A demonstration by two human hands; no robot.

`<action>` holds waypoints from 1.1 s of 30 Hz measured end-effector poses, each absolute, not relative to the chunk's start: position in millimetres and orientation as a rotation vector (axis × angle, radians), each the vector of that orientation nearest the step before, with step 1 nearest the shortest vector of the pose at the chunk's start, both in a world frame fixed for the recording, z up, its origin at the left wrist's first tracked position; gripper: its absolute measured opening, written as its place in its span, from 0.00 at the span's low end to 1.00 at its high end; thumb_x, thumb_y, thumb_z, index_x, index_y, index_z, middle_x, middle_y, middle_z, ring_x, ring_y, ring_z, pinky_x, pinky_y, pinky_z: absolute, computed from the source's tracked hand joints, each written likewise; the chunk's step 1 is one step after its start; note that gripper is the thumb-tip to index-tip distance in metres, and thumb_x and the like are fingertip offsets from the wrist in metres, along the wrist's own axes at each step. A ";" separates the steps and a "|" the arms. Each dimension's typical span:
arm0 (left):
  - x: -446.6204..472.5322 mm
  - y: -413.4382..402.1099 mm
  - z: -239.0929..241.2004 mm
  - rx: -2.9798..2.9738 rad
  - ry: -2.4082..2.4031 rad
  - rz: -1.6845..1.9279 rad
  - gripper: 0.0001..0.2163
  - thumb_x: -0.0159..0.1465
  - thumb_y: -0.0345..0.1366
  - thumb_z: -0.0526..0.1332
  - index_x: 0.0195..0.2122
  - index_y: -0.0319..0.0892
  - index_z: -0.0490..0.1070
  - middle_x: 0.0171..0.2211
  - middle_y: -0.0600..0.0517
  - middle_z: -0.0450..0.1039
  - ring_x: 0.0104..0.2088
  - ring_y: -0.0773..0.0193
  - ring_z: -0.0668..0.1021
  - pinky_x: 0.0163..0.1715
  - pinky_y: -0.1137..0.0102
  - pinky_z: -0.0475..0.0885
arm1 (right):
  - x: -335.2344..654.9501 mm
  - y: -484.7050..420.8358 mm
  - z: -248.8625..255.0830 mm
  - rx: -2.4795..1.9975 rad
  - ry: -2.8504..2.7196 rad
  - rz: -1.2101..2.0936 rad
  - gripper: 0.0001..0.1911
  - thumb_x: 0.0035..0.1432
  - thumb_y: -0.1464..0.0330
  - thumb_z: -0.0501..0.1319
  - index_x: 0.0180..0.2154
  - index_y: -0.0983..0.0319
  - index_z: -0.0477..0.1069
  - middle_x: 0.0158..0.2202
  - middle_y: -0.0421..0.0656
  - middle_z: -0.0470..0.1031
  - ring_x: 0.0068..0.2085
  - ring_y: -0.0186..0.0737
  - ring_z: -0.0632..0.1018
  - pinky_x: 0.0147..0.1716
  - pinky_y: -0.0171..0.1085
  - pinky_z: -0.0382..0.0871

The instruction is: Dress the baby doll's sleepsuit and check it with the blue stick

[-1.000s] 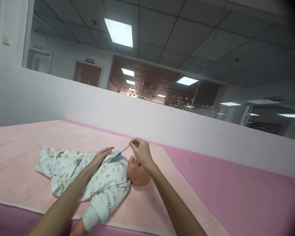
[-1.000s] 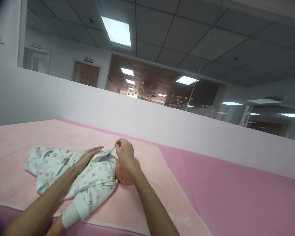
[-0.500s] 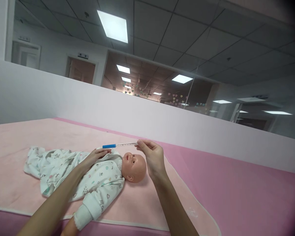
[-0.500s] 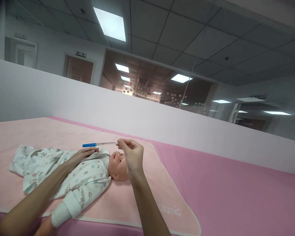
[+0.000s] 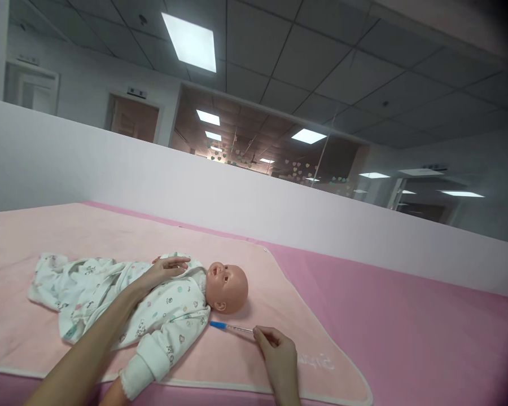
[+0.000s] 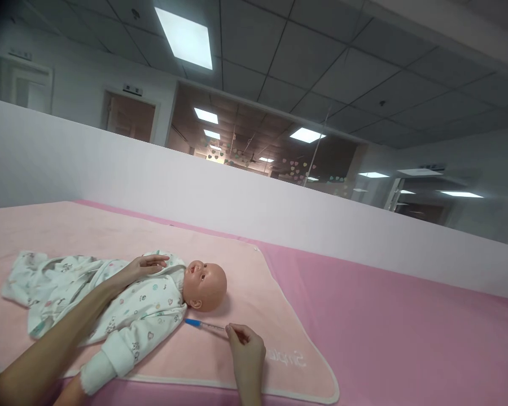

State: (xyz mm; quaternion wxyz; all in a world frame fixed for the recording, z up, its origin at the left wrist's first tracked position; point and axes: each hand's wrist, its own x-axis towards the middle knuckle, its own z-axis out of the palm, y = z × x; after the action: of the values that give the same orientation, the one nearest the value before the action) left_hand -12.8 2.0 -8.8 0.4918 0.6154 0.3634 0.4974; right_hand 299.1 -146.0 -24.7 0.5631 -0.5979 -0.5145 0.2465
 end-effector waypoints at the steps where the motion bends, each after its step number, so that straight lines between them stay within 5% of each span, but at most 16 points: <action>1: -12.3 1.3 -8.4 1.499 0.890 1.200 0.24 0.46 0.44 0.68 0.45 0.42 0.74 0.43 0.44 0.75 0.47 0.51 0.73 0.46 0.63 0.67 | 299.3 -145.4 -25.5 -1.472 -1.277 0.530 0.12 0.44 0.62 0.61 0.24 0.64 0.76 0.26 0.47 0.78 0.32 0.44 0.77 0.34 0.36 0.68; 7: -8.6 -1.8 -6.3 1.561 0.908 1.169 0.23 0.47 0.44 0.67 0.44 0.41 0.74 0.41 0.45 0.76 0.45 0.51 0.74 0.44 0.63 0.67 | 288.5 -143.0 -13.5 -1.800 -1.594 0.070 0.11 0.48 0.72 0.54 0.23 0.62 0.75 0.27 0.46 0.77 0.33 0.43 0.75 0.32 0.35 0.63; 14: -8.1 -3.2 -6.3 1.601 0.922 1.154 0.21 0.48 0.44 0.66 0.43 0.41 0.75 0.34 0.48 0.76 0.40 0.55 0.75 0.39 0.65 0.68 | 194.4 -110.3 19.0 -1.327 -1.890 -0.073 0.12 0.56 0.71 0.51 0.28 0.61 0.73 0.26 0.42 0.75 0.27 0.37 0.73 0.27 0.32 0.60; 19: -7.5 -10.8 -2.7 1.572 0.856 1.227 0.17 0.49 0.42 0.67 0.39 0.40 0.75 0.35 0.48 0.76 0.40 0.57 0.75 0.41 0.67 0.68 | 134.5 -71.7 14.9 -1.337 -2.007 -0.330 0.09 0.55 0.73 0.51 0.35 0.63 0.70 0.31 0.47 0.75 0.29 0.41 0.74 0.24 0.34 0.58; 26: -6.3 -13.0 -0.2 1.487 0.816 1.257 0.17 0.48 0.41 0.67 0.39 0.40 0.75 0.34 0.48 0.77 0.38 0.58 0.76 0.41 0.66 0.68 | 129.2 -64.9 -8.9 -1.378 -1.879 -0.321 0.13 0.53 0.72 0.52 0.42 0.62 0.65 0.34 0.46 0.73 0.27 0.41 0.74 0.23 0.35 0.60; 33: -7.9 -9.0 -4.8 1.553 0.802 1.218 0.19 0.49 0.42 0.67 0.41 0.39 0.73 0.35 0.47 0.76 0.37 0.59 0.76 0.38 0.67 0.68 | 132.3 -63.1 -18.6 -1.043 -1.642 -0.086 0.14 0.55 0.76 0.48 0.40 0.62 0.67 0.35 0.44 0.74 0.36 0.38 0.75 0.34 0.34 0.66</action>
State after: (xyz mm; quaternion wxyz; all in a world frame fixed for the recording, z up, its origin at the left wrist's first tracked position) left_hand -7.9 -9.0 -4.8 0.4844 0.6378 0.3294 0.5000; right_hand 132.3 -63.1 -18.6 0.5622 -0.4429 -0.6974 -0.0367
